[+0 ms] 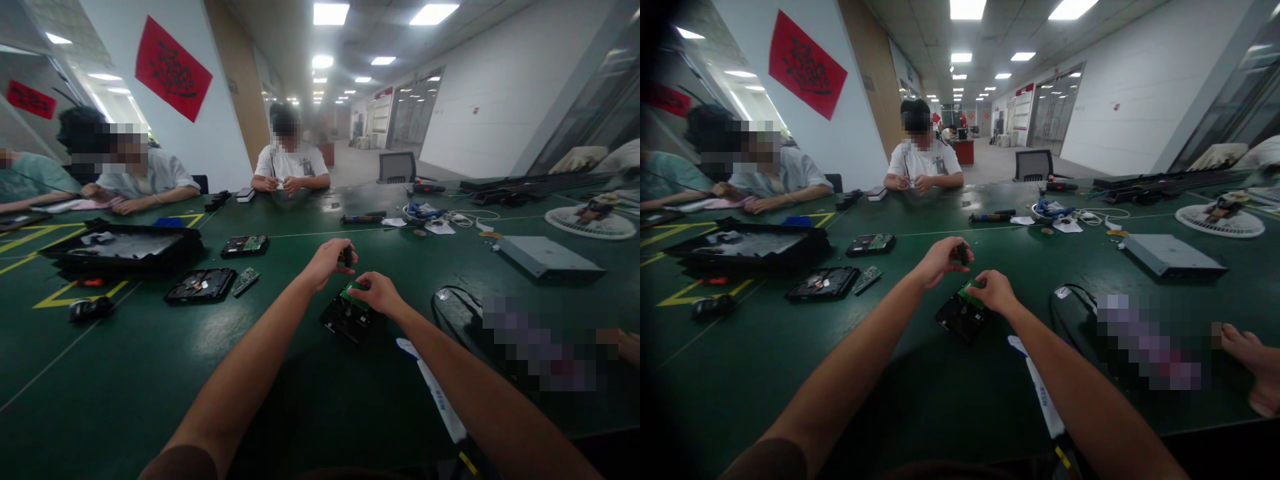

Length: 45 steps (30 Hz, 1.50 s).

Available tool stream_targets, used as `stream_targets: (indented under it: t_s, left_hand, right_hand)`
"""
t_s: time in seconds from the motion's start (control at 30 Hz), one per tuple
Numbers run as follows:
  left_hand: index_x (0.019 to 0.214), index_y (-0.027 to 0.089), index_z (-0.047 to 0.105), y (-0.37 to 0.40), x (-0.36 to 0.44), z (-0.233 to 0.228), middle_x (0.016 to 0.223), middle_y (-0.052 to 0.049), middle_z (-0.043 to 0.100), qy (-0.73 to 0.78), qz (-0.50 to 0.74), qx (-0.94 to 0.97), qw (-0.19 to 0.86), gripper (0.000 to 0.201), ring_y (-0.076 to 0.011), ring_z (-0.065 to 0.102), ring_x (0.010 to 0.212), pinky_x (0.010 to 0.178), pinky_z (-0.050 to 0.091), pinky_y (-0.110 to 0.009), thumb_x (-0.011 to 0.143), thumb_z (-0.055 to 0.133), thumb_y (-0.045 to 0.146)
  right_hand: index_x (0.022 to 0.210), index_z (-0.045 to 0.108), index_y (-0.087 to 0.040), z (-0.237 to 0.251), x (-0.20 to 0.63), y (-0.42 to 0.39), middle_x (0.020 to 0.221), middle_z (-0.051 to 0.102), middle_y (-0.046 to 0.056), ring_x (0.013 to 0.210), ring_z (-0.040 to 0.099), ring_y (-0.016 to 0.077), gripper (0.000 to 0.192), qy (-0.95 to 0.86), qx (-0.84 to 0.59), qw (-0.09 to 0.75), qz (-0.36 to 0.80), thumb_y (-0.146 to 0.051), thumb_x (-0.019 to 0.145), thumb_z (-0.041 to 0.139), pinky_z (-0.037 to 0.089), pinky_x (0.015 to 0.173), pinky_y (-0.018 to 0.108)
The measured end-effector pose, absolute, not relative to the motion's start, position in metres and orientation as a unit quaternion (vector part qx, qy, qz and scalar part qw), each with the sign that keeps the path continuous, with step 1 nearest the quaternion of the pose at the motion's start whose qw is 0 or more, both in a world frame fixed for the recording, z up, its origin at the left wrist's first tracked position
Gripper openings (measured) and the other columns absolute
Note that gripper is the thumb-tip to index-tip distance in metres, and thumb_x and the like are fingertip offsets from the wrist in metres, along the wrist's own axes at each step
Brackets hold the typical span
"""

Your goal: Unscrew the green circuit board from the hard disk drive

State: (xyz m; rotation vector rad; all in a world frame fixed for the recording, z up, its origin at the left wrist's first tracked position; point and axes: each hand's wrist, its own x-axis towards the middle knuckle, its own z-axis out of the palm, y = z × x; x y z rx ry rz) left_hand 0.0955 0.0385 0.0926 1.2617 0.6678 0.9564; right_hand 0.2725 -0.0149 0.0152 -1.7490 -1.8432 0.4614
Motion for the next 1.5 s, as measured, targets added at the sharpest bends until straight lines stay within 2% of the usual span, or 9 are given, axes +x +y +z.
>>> stream_targets:
  t_s: [0.17, 0.37, 0.5, 0.7, 0.93, 1.1, 1.33, 1.5]
  left_hand:
    - [0.091, 0.014, 0.063, 0.038, 0.099, 0.091, 0.088, -0.013, 0.071, 0.281, 0.421, 0.515, 0.692, 0.028, -0.0238, 0.069, 0.088, 0.072, 0.063, -0.038, 0.092, 0.057, 0.041]
    - [0.085, 0.014, 0.068, 0.034, 0.095, 0.099, 0.09, -0.012, 0.067, 0.335, 0.446, 0.54, 0.63, 0.028, -0.0216, 0.063, 0.084, 0.062, 0.061, -0.031, 0.087, 0.058, 0.04]
    - [0.086, 0.014, 0.07, 0.034, 0.094, 0.1, 0.087, -0.013, 0.068, 0.335, 0.423, 0.557, 0.631, 0.031, -0.0231, 0.065, 0.083, 0.059, 0.06, -0.031, 0.088, 0.056, 0.041]
    - [0.091, 0.014, 0.067, 0.037, 0.096, 0.093, 0.083, -0.012, 0.07, 0.3, 0.427, 0.513, 0.682, 0.028, -0.0224, 0.068, 0.079, 0.069, 0.063, -0.037, 0.089, 0.055, 0.039]
    - [0.093, 0.014, 0.064, 0.042, 0.1, 0.085, 0.082, -0.012, 0.07, 0.286, 0.448, 0.513, 0.674, 0.034, -0.0224, 0.069, 0.08, 0.07, 0.064, -0.039, 0.096, 0.055, 0.046]
    - [0.094, 0.015, 0.063, 0.041, 0.1, 0.084, 0.082, -0.01, 0.068, 0.279, 0.451, 0.523, 0.667, 0.036, -0.0211, 0.067, 0.08, 0.069, 0.063, -0.037, 0.093, 0.063, 0.051]
    - [0.086, 0.014, 0.071, 0.038, 0.095, 0.092, 0.087, -0.01, 0.067, 0.313, 0.438, 0.577, 0.614, 0.037, -0.0207, 0.064, 0.082, 0.058, 0.057, -0.027, 0.089, 0.062, 0.05]
    - [0.092, 0.015, 0.067, 0.038, 0.097, 0.091, 0.084, -0.011, 0.07, 0.299, 0.423, 0.508, 0.688, 0.03, -0.0223, 0.068, 0.08, 0.063, 0.061, -0.033, 0.09, 0.057, 0.043]
  right_hand:
    - [0.102, 0.075, -0.019, 0.014, 0.273, -0.014, 0.104, 0.076, 0.007, 0.092, 0.07, 0.0219, 0.037, -0.683, -0.655, 0.275, 0.168, -0.049, 0.08, 0.08, 0.05, 0.076, 0.029]
    - [0.105, 0.075, -0.019, 0.015, 0.274, -0.014, 0.108, 0.075, 0.008, 0.093, 0.069, 0.0217, 0.042, -0.683, -0.659, 0.262, 0.173, -0.053, 0.08, 0.079, 0.049, 0.073, 0.03]
    - [0.104, 0.076, -0.02, 0.014, 0.273, -0.014, 0.105, 0.076, 0.007, 0.091, 0.069, 0.0216, 0.039, -0.688, -0.655, 0.266, 0.166, -0.05, 0.08, 0.08, 0.048, 0.074, 0.03]
    - [0.101, 0.076, -0.019, 0.013, 0.273, -0.014, 0.102, 0.076, 0.007, 0.09, 0.07, 0.0214, 0.038, -0.684, -0.652, 0.281, 0.167, -0.049, 0.079, 0.081, 0.049, 0.073, 0.029]
    - [0.101, 0.076, -0.02, 0.016, 0.272, -0.015, 0.104, 0.076, 0.007, 0.093, 0.07, 0.0223, 0.038, -0.683, -0.654, 0.278, 0.168, -0.05, 0.079, 0.081, 0.05, 0.076, 0.03]
    - [0.102, 0.075, -0.019, 0.015, 0.272, -0.015, 0.105, 0.076, 0.008, 0.094, 0.07, 0.0224, 0.04, -0.682, -0.654, 0.281, 0.164, -0.05, 0.078, 0.082, 0.051, 0.08, 0.03]
    - [0.102, 0.077, -0.02, 0.02, 0.271, -0.016, 0.107, 0.076, 0.007, 0.096, 0.07, 0.0225, 0.038, -0.681, -0.659, 0.267, 0.172, -0.05, 0.079, 0.082, 0.051, 0.08, 0.03]
    - [0.103, 0.076, -0.02, 0.022, 0.27, -0.018, 0.106, 0.076, 0.007, 0.095, 0.07, 0.0221, 0.039, -0.68, -0.661, 0.268, 0.171, -0.05, 0.079, 0.082, 0.051, 0.078, 0.03]
